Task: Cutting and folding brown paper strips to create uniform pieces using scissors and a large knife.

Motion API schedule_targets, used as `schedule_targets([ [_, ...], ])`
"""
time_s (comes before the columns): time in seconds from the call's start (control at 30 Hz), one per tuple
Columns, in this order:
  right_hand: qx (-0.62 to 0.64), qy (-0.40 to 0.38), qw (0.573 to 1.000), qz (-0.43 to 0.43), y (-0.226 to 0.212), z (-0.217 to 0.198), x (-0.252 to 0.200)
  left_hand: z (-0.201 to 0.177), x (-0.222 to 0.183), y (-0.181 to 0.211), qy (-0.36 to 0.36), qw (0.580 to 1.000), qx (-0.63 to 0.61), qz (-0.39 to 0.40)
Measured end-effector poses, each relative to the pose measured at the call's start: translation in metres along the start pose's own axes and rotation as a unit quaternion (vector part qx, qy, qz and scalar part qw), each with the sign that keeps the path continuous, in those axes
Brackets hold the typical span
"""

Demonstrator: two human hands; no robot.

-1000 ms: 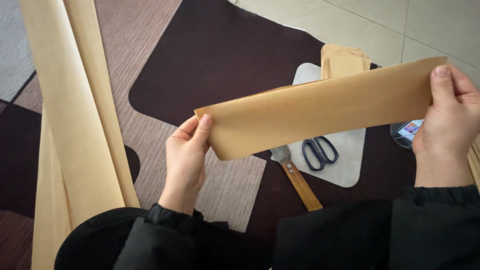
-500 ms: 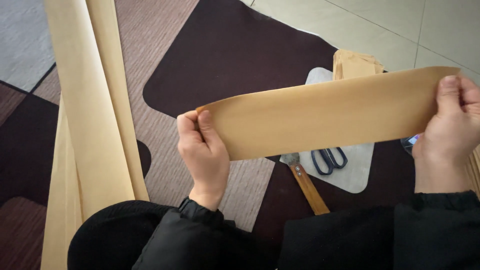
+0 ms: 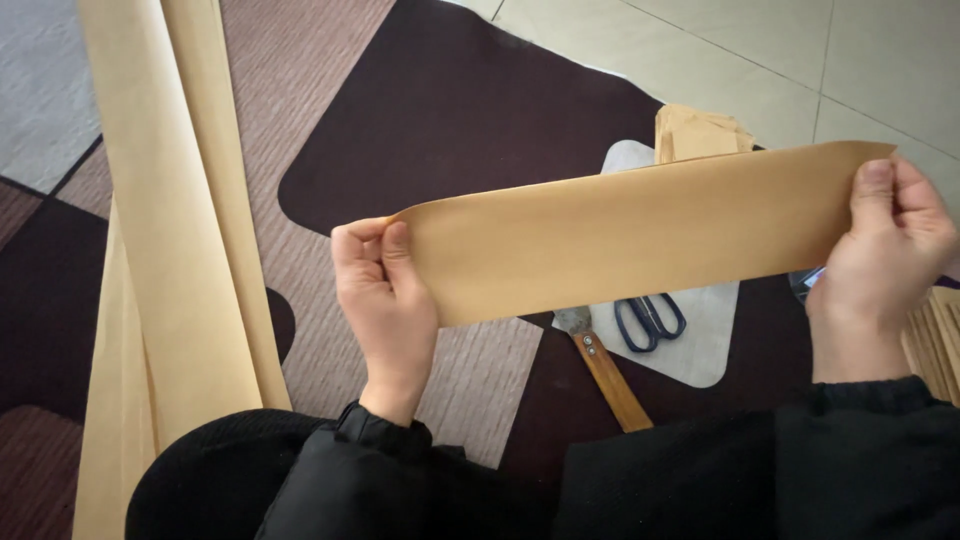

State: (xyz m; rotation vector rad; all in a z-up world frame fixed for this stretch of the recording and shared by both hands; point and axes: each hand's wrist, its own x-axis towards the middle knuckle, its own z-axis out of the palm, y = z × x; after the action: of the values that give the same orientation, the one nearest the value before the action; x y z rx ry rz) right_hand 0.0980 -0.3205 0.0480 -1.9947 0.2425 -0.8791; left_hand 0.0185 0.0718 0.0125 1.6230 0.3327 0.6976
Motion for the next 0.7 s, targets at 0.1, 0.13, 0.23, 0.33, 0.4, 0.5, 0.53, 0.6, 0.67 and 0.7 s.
schedule_targets([
  [0.1,-0.005,0.007,1.0,-0.007,-0.007,0.003,-0.001,0.001,0.0,0.003,0.015,1.0,0.015,0.003],
  [0.13,-0.005,0.007,1.0,-0.007,-0.01,0.003,-0.003,0.0,0.0,0.003,0.014,1.0,0.014,0.003],
  [0.23,-0.003,0.016,1.0,0.011,-0.017,0.004,-0.007,-0.002,0.0,0.003,0.026,0.997,0.073,0.007],
  [0.33,-0.027,0.01,0.999,-0.035,-0.018,0.005,-0.01,-0.002,0.004,0.003,0.041,0.995,0.077,0.047],
  [0.4,-0.02,0.021,0.995,-0.091,-0.017,0.008,-0.01,-0.004,0.007,0.004,0.048,0.995,0.083,0.035],
  [0.5,-0.005,0.012,0.992,-0.126,-0.012,0.01,-0.011,-0.006,0.009,0.005,0.05,0.996,0.073,0.007],
  [0.53,-0.005,0.011,0.992,-0.126,-0.009,0.01,-0.009,-0.007,0.012,0.004,0.05,0.996,0.073,0.006],
  [0.6,-0.002,0.022,0.992,-0.126,-0.003,0.011,-0.008,-0.01,0.016,0.003,0.032,0.99,0.134,-0.012],
  [0.67,-0.017,0.014,0.989,-0.148,-0.002,0.01,-0.008,-0.014,0.022,-0.008,0.001,0.989,0.138,-0.045],
  [0.7,-0.031,0.007,0.985,-0.168,-0.001,0.01,-0.008,-0.016,0.026,-0.014,-0.032,0.986,0.142,-0.076],
])
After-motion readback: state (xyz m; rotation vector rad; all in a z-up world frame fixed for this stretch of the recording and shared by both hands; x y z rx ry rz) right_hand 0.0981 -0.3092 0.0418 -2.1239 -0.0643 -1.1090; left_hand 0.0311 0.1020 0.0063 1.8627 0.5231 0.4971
